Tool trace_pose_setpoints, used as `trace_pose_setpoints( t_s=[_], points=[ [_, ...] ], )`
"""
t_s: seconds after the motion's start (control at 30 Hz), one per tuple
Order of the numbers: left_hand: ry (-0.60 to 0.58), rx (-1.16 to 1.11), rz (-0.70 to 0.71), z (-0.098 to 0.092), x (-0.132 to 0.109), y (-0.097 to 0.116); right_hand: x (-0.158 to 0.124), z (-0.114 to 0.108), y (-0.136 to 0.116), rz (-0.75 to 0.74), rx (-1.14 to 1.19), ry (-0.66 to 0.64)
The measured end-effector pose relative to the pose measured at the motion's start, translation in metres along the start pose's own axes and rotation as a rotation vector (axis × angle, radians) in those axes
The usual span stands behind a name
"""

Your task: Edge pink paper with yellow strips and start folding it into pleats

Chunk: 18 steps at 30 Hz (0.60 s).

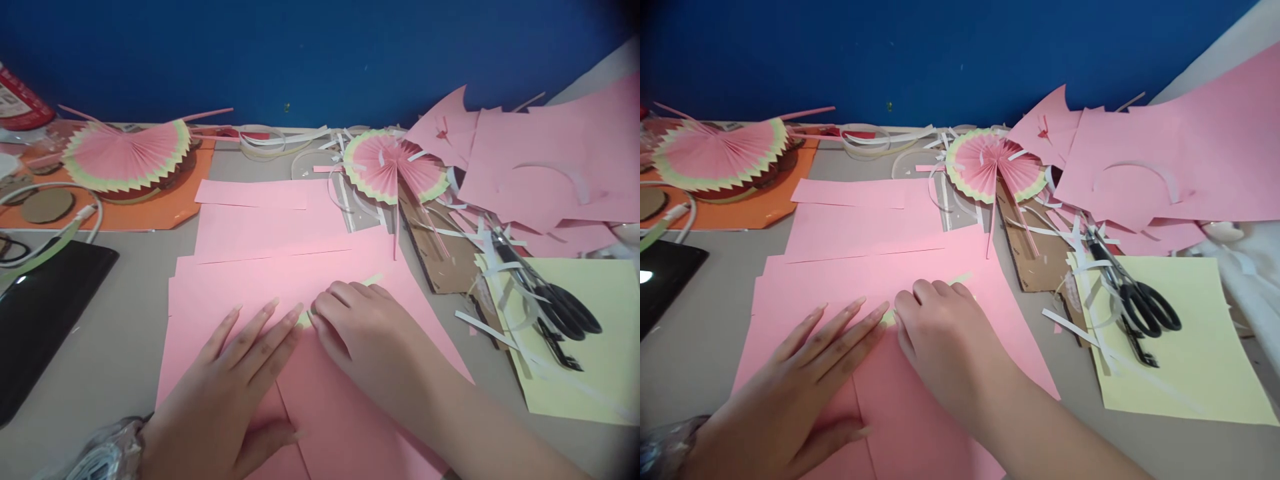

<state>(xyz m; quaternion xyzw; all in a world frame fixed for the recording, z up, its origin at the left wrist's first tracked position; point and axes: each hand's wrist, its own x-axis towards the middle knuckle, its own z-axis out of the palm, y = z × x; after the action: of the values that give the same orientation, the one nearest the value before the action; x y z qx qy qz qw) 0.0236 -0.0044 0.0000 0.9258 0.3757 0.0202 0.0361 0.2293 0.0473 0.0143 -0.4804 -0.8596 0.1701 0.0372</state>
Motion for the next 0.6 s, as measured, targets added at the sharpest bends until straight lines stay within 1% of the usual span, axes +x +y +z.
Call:
trace_pose_setpoints(
  t_s=[0.33,0.43,0.6],
  points=[
    [0.020,0.004,-0.004,0.0006,-0.0014,0.0011,0.0006,0.0003,-0.0012,0.026,0.013,-0.064],
    [0.025,0.008,0.003,0.0005,0.0002,0.0001,0.0004,0.0000,-0.0015,0.035,0.020,-0.064],
    [-0.003,-0.004,0.009,-0.0003,0.0001,-0.0012,0.0003,-0.0001,-0.0021,0.031,0.016,-0.049]
  ],
)
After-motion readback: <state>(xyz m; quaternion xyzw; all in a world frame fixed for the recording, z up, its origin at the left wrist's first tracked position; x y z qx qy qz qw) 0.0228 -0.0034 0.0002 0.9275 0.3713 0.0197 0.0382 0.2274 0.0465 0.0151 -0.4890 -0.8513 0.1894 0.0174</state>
